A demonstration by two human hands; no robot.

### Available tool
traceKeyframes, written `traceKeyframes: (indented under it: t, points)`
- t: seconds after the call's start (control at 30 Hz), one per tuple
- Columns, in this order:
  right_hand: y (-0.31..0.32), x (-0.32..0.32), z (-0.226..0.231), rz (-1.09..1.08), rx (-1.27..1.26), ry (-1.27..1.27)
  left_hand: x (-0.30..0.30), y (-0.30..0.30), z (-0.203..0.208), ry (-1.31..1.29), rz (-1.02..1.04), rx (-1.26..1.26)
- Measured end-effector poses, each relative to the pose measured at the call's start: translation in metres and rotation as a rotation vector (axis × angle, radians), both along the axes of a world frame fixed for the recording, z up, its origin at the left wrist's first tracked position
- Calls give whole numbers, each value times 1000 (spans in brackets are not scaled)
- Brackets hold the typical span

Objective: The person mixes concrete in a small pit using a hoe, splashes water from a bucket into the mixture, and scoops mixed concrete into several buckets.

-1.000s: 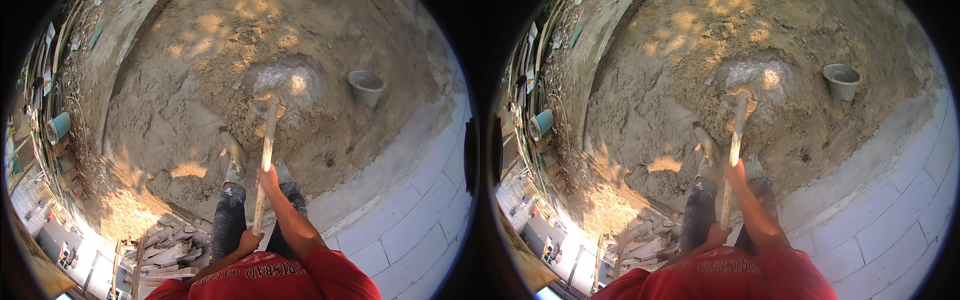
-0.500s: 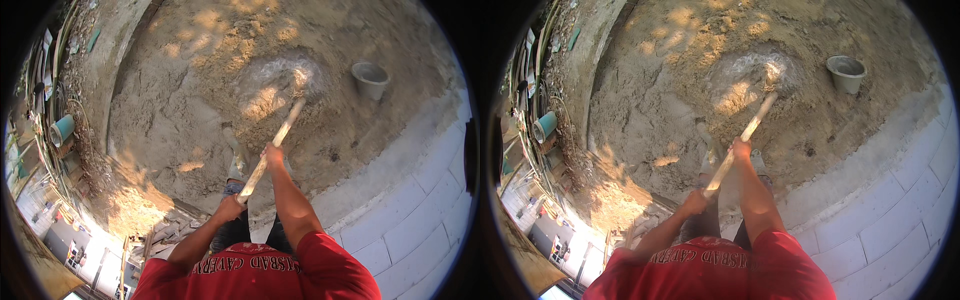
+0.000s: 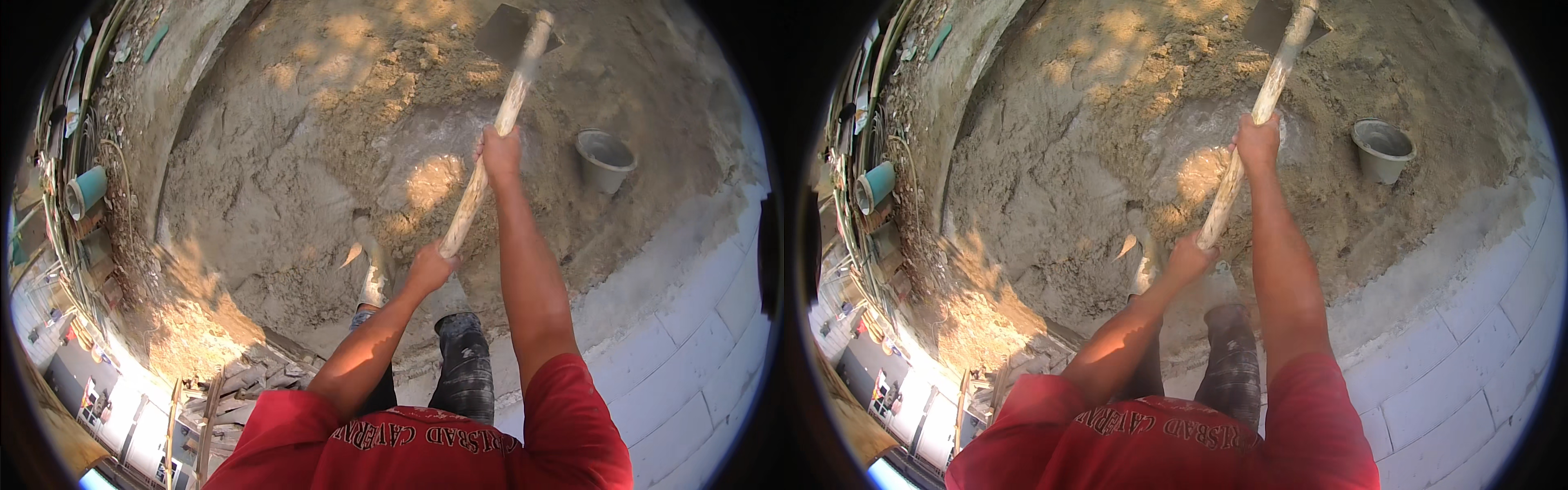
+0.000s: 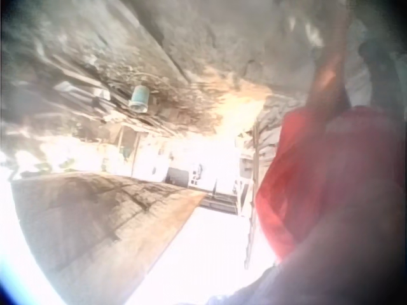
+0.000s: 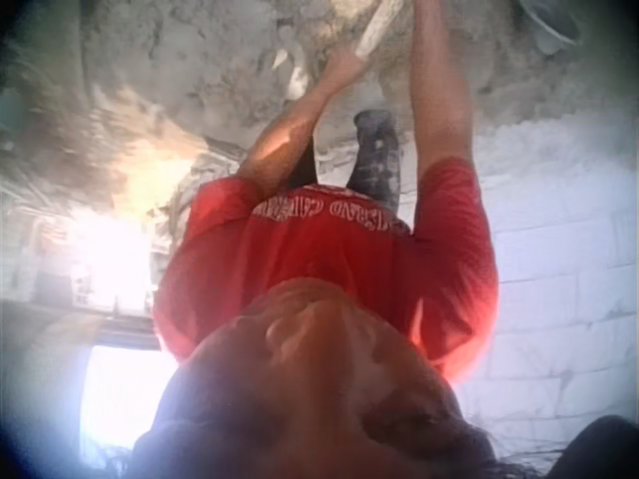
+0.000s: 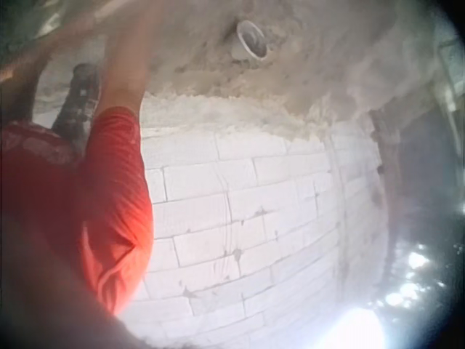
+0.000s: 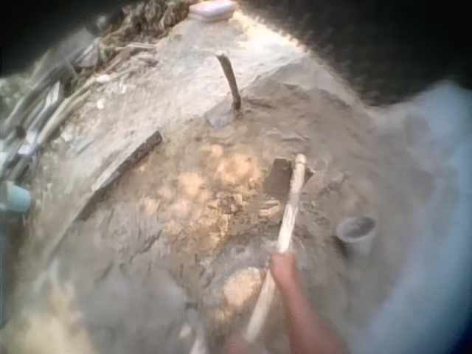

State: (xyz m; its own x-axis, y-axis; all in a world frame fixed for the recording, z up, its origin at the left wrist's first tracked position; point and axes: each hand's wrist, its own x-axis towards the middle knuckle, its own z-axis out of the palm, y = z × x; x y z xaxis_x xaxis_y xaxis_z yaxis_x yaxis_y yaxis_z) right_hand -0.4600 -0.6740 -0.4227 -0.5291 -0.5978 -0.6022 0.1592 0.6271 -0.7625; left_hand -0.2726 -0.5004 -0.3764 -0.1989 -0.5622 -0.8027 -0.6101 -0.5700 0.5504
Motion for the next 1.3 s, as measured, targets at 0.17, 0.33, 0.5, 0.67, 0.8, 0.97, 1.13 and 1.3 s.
traceKeyframes:
  t: [0.17,0.33,0.5,0.67,0.8,0.97,1.13,1.3]
  points:
    - [73,32,-60,142,407,-94,4,46,21,-48,72,401]
    - [136,81,-13,68,369,-205,47,147,25,-58,131,210]
    - [42,101,46,167,131,-76,51,77,-6,-105,118,39]
    - [-19,103,-25,426,209,4,26,10,-1,-72,290,130]
    - [107,139,-77,585,485,55,43,110,53,115,620,518]
    - [191,130,19,177,504,-328,66,195,115,-32,254,525]
    - [168,54,63,-55,285,-209,21,171,86,-5,27,267]
    - [11,-68,0,-101,41,127,-57,-31,-24,90,-105,95]
